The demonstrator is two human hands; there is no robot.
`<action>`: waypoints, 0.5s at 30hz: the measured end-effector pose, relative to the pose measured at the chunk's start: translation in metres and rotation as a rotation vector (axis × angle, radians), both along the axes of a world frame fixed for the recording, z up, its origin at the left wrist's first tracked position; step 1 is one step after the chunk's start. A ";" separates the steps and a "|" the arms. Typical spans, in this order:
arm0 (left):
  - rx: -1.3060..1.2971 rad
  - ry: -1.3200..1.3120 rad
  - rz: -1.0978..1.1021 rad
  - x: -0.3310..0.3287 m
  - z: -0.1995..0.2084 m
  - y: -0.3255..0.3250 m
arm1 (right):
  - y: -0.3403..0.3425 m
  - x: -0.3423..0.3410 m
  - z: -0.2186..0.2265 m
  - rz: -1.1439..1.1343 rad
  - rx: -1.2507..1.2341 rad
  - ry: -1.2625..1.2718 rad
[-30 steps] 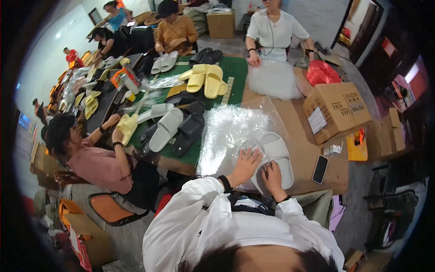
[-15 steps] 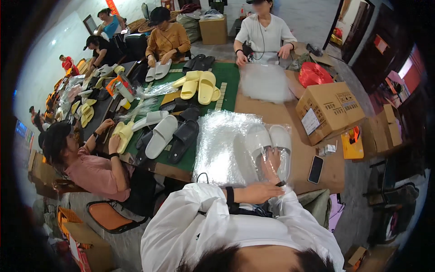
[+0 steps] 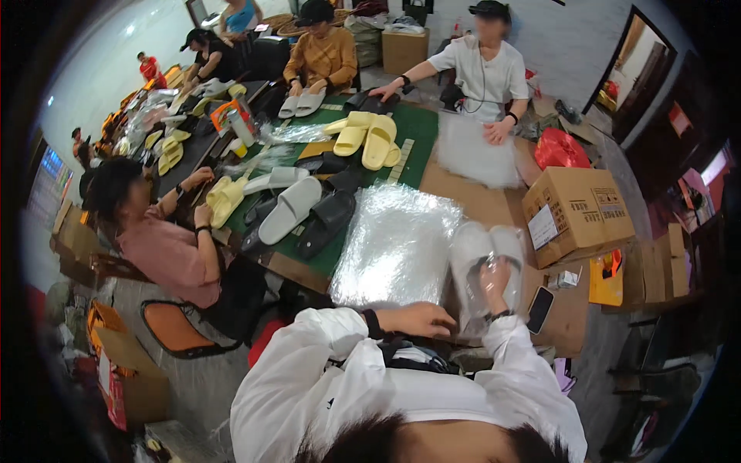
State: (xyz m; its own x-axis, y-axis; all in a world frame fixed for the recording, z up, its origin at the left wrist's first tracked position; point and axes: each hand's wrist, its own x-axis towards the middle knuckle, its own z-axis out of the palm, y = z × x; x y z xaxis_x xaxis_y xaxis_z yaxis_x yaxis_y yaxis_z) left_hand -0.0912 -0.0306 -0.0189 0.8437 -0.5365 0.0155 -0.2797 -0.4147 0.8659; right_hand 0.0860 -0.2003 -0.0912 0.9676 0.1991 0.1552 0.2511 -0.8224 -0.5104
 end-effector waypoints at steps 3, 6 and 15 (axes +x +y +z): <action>-0.013 0.132 0.342 0.003 -0.025 0.024 | -0.028 0.060 -0.015 0.089 0.021 -0.172; 0.023 0.055 0.631 -0.003 -0.057 0.066 | -0.035 0.074 -0.026 0.284 0.004 -0.274; 0.004 -0.007 1.327 0.002 -0.097 0.216 | -0.094 -0.089 -0.088 0.092 0.006 0.181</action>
